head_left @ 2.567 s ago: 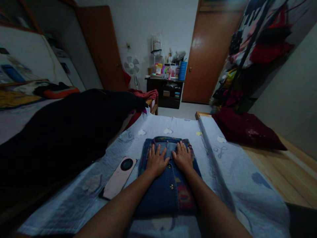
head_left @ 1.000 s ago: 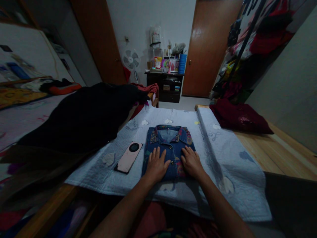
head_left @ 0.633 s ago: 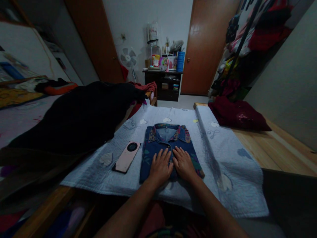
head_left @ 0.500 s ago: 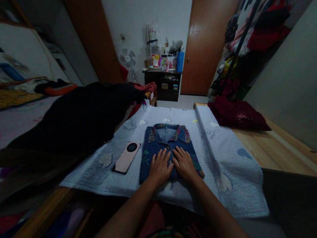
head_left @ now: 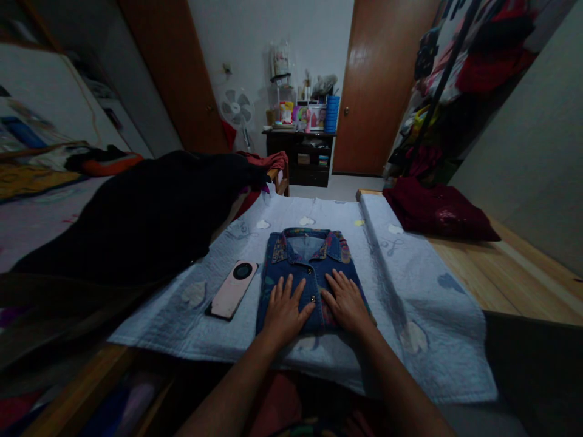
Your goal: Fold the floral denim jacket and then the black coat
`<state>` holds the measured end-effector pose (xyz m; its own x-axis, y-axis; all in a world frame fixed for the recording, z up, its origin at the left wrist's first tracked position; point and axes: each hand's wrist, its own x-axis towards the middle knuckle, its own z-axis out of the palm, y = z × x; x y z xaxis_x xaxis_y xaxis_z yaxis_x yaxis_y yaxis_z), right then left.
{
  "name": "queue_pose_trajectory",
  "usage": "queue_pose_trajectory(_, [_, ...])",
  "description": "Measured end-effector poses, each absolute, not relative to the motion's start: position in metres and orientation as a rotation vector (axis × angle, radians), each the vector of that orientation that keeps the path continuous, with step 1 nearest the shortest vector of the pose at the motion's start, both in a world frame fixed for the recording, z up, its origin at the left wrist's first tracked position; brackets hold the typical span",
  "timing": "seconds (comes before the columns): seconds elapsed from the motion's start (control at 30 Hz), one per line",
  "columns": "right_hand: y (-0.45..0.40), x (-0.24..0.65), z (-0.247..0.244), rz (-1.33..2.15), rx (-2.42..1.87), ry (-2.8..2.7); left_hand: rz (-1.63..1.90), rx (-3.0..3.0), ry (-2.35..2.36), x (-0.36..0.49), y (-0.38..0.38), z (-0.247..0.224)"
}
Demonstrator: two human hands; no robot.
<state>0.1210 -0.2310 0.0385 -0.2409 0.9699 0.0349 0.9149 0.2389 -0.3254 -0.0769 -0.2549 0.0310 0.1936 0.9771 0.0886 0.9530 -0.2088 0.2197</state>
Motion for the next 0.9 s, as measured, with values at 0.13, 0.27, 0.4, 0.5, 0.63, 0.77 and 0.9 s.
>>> queue_pose_trajectory(0.13, [-0.229, 0.129, 0.034, 0.339, -1.791, -2.270, 0.295, 2.324, 1.943, -0.085, -0.256, 0.032])
queue_pose_trajectory(0.27, [-0.228, 0.130, 0.031, 0.324, -1.822, -2.257, 0.248, 2.327, 1.957, -0.095, -0.257, 0.030])
queue_pose_trajectory(0.4, [-0.228, 0.130, 0.030, 0.275, -1.976, -2.172, 0.221, 2.327, 1.998, -0.104, -0.259, 0.027])
queue_pose_trajectory(0.5, [-0.229, 0.131, 0.031, 0.279, -2.056, -2.113, 0.199, 2.317, 2.034, -0.110, -0.261, 0.025])
queue_pose_trajectory(0.63, [-0.230, 0.131, 0.033, 0.301, -2.086, -2.089, 0.156, 2.292, 2.052, -0.112, -0.264, 0.025])
queue_pose_trajectory(0.77, [-0.229, 0.135, 0.033, 0.312, -2.072, -2.083, 0.114, 2.264, 2.049, -0.114, -0.267, 0.030])
queue_pose_trajectory(0.9, [-0.224, 0.139, 0.038, 0.361, -2.002, -2.115, 0.107, 2.276, 2.051, -0.112, -0.262, 0.043])
